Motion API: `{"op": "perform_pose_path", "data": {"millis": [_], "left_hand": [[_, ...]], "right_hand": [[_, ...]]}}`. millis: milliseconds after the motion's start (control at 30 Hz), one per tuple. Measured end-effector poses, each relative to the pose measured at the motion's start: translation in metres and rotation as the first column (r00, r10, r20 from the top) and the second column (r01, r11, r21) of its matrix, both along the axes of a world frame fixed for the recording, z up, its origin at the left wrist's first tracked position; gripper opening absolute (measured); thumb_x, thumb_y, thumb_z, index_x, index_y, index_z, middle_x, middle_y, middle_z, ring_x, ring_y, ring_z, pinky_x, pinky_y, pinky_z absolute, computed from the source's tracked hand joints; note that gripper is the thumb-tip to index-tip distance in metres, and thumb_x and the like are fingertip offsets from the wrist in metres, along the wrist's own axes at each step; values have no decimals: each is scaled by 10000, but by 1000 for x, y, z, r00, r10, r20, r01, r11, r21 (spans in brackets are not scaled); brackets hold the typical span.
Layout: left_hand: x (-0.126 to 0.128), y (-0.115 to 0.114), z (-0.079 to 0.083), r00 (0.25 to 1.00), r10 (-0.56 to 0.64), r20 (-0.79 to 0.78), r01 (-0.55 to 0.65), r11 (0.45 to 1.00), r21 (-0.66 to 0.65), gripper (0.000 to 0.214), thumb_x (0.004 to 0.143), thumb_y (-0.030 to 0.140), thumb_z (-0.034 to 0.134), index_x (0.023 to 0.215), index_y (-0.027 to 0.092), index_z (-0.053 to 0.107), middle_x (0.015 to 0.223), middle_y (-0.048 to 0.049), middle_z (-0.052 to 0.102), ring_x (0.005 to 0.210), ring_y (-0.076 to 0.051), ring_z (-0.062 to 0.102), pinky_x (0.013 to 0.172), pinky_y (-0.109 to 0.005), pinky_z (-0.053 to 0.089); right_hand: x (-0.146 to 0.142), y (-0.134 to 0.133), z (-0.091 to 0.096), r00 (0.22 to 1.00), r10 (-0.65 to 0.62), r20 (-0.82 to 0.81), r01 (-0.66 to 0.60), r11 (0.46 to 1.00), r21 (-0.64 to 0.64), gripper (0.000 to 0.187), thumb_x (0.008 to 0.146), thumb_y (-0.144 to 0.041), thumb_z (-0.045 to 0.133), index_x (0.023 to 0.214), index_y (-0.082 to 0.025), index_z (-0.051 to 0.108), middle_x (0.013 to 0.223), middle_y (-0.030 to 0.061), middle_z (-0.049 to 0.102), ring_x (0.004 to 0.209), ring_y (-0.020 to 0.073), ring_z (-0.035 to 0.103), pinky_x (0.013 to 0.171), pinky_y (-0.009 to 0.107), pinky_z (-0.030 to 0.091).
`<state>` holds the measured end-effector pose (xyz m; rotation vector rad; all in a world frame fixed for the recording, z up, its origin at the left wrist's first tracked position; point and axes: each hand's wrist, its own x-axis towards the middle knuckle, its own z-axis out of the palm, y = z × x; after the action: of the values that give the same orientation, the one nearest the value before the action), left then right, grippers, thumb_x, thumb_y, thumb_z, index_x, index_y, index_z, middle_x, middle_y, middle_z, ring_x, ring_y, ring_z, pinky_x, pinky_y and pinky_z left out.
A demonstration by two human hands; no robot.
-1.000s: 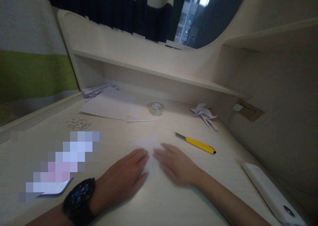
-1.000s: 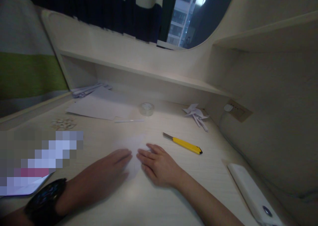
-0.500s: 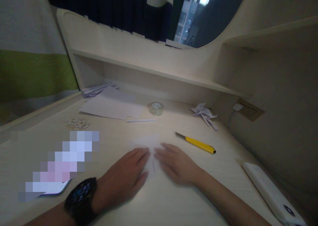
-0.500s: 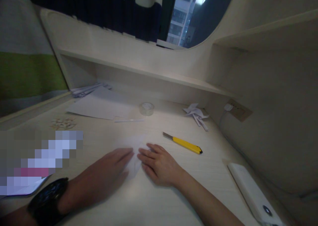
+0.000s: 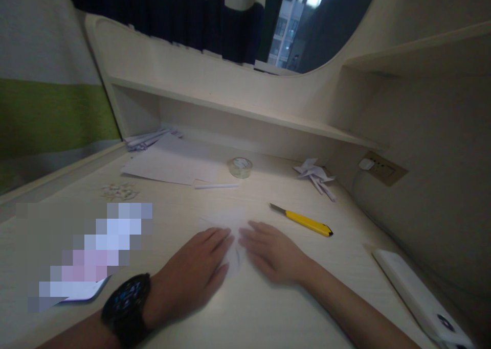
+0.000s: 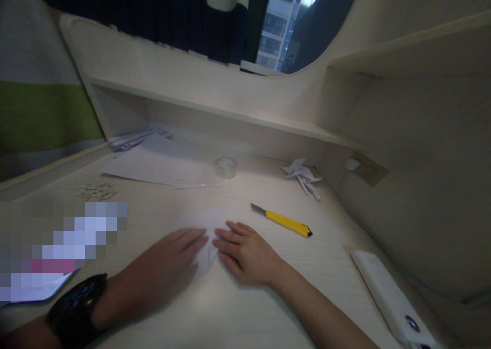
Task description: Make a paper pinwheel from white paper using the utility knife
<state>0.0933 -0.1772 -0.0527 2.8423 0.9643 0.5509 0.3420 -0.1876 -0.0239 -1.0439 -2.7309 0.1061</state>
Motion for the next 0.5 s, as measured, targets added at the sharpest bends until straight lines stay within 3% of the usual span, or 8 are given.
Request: {"op": "perform_pose_path", "data": {"millis": [500], "left_hand": [[2, 1, 6, 999, -32, -5, 32, 999, 3, 428, 909, 269, 443, 1332, 209, 447, 1332, -56, 518, 1209, -247, 441, 1035, -474, 347]], "right_hand": [[-1, 1, 0, 1000, -13, 11, 13, 1000, 14, 406, 934, -283, 412, 1323, -214, 502, 1398, 58, 473, 1331, 215, 362, 1095, 439, 310]]}}
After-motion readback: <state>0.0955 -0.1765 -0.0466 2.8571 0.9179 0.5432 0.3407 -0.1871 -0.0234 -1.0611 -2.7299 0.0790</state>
